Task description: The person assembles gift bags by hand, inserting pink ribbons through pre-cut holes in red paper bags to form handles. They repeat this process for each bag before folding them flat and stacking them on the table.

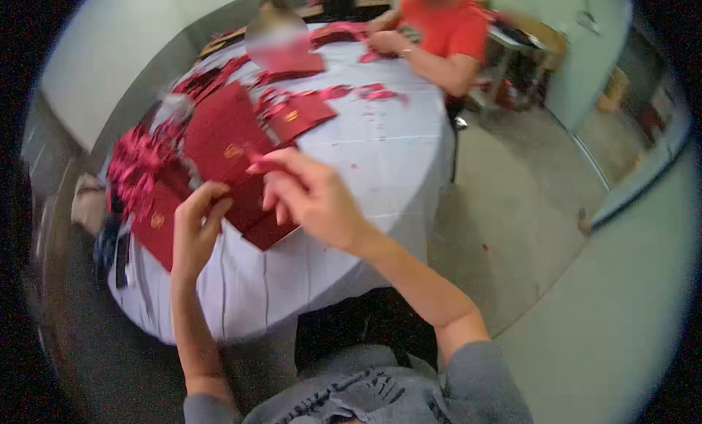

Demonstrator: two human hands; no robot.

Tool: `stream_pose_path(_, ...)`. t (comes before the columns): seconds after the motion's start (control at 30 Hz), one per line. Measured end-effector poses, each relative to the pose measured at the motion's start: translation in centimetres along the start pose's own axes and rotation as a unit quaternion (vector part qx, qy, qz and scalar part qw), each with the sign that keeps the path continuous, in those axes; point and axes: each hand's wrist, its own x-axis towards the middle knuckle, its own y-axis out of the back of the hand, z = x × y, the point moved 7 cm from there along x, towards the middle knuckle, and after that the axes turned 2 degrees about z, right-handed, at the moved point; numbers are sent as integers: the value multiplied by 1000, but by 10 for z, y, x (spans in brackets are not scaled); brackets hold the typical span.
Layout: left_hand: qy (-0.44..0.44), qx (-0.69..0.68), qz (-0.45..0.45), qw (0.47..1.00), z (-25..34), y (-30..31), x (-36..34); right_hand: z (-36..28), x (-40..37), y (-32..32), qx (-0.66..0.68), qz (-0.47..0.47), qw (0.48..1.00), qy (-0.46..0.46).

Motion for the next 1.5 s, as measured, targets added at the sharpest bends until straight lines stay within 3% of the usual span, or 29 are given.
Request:
stream_pose_path(0.07,103,-78,-12,992,-22,0,-1,-4,1,-4,57,9,998,18)
stream_pose_path(0.13,157,-173,-28,972,-36,-3,-5,3,-1,-8,81,9,996,-28)
stream_pose_path(0.27,184,-274,-78,941,-44,-11,-7,22,-3,-17,74,-64,989,-108)
stream_pose_path(0.33,199,-313,-83,925,-55,-15,-11,25,-1,-20,23,-51,993,-108)
stream_pose_path(0.4,200,-322,-90,921,-61,-18,-13,24,2,-21,-73,-16,994,-86)
stream_pose_path(0.77,212,-379,-129,891,-59,-28,-19,25,3,-27,-237,40,970,-45)
stream_pose_path(0.83,213,-386,-131,888,-56,-28,-19,16,3,-30,-296,49,954,18)
stream_pose_path(1.0,213,-389,-138,885,-53,-32,-20,18,1,-32,-322,39,946,5)
stream_pose_path(1.07,203,-392,-136,887,-49,-31,-20,19,2,-33,-345,48,934,75)
stream_pose_path(1.5,204,-380,-116,895,-43,-29,-21,22,0,-35,-363,45,928,75)
